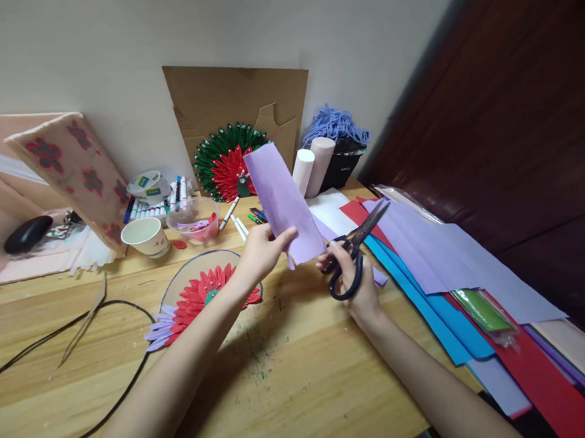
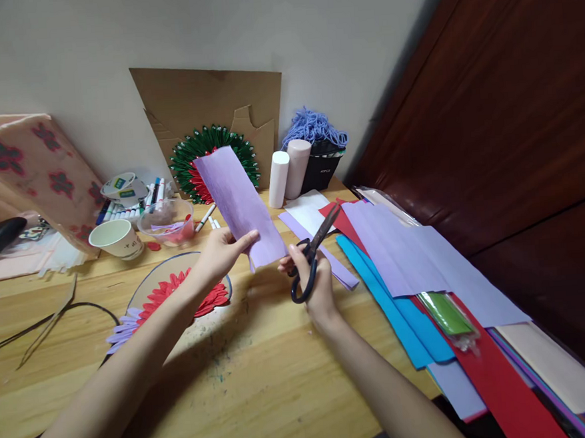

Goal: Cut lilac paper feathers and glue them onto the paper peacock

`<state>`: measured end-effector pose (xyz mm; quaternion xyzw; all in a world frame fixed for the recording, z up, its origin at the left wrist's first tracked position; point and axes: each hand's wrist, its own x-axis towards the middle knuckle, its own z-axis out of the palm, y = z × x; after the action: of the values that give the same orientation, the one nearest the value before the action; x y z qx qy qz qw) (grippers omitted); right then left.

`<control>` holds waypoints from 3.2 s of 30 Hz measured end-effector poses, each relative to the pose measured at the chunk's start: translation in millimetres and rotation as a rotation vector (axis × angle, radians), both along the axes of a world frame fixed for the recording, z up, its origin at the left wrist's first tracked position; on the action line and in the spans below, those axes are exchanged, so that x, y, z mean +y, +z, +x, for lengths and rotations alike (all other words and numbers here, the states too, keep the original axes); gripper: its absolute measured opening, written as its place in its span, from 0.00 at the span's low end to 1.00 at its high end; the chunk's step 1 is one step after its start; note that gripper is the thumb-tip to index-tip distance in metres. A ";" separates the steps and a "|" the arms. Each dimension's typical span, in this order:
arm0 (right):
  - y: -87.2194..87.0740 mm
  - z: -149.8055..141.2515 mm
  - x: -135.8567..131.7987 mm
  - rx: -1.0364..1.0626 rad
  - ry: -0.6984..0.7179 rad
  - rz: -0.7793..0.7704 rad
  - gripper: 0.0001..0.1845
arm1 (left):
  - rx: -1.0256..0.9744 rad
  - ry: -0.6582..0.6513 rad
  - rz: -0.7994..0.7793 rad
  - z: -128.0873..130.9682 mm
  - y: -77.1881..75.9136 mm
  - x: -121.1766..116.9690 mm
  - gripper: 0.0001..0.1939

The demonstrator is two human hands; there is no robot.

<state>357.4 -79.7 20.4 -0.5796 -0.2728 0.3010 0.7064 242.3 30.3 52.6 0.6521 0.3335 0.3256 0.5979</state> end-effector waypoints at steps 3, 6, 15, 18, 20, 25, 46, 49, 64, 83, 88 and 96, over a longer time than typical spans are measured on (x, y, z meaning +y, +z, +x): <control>3.0 -1.9 1.0 0.178 0.294 -0.093 0.28 | -0.014 0.135 0.056 -8.2 5.8 10.4 0.15; 1.3 -8.6 -2.5 0.206 0.595 -0.191 0.38 | -0.075 0.294 0.077 -17.4 12.1 20.0 0.17; -22.8 -21.8 -16.0 0.039 0.878 -0.198 0.44 | -0.013 0.292 0.151 -15.3 -2.3 18.1 0.19; -20.6 -18.7 -14.9 0.034 0.881 -0.207 0.46 | 0.039 0.249 0.183 -10.6 -6.4 12.0 0.20; -18.2 -17.3 -14.1 0.052 0.886 -0.208 0.47 | 0.064 0.233 0.186 -8.6 -7.5 9.0 0.20; -13.7 -17.0 -14.6 0.073 0.905 -0.199 0.47 | 0.028 0.221 0.174 -6.5 -9.4 6.5 0.19; -26.8 -26.3 -11.6 0.103 0.804 -0.213 0.39 | 0.019 0.189 0.140 -10.7 -5.3 11.1 0.18; -26.2 -24.6 -12.1 0.053 0.801 -0.231 0.37 | 0.013 0.148 0.108 -13.4 -2.8 14.5 0.18; -28.0 -21.2 -15.9 -0.038 0.895 -0.230 0.41 | 0.038 0.000 0.144 -24.0 3.7 23.0 0.15; -28.1 -20.0 -14.6 0.013 0.887 -0.236 0.37 | 0.073 -0.109 0.154 -26.7 1.8 28.2 0.15; -24.9 -20.0 -14.2 0.012 0.900 -0.250 0.36 | 0.154 -0.111 0.202 -31.2 8.5 28.1 0.16; -25.0 -19.6 -14.6 0.062 0.919 -0.274 0.35 | 0.199 -0.137 0.244 -35.0 12.9 29.8 0.17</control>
<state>337.8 -94.3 -4.7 -0.4774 -0.4372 0.6326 0.4251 207.4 60.1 65.5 0.7701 0.3036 0.2560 0.4992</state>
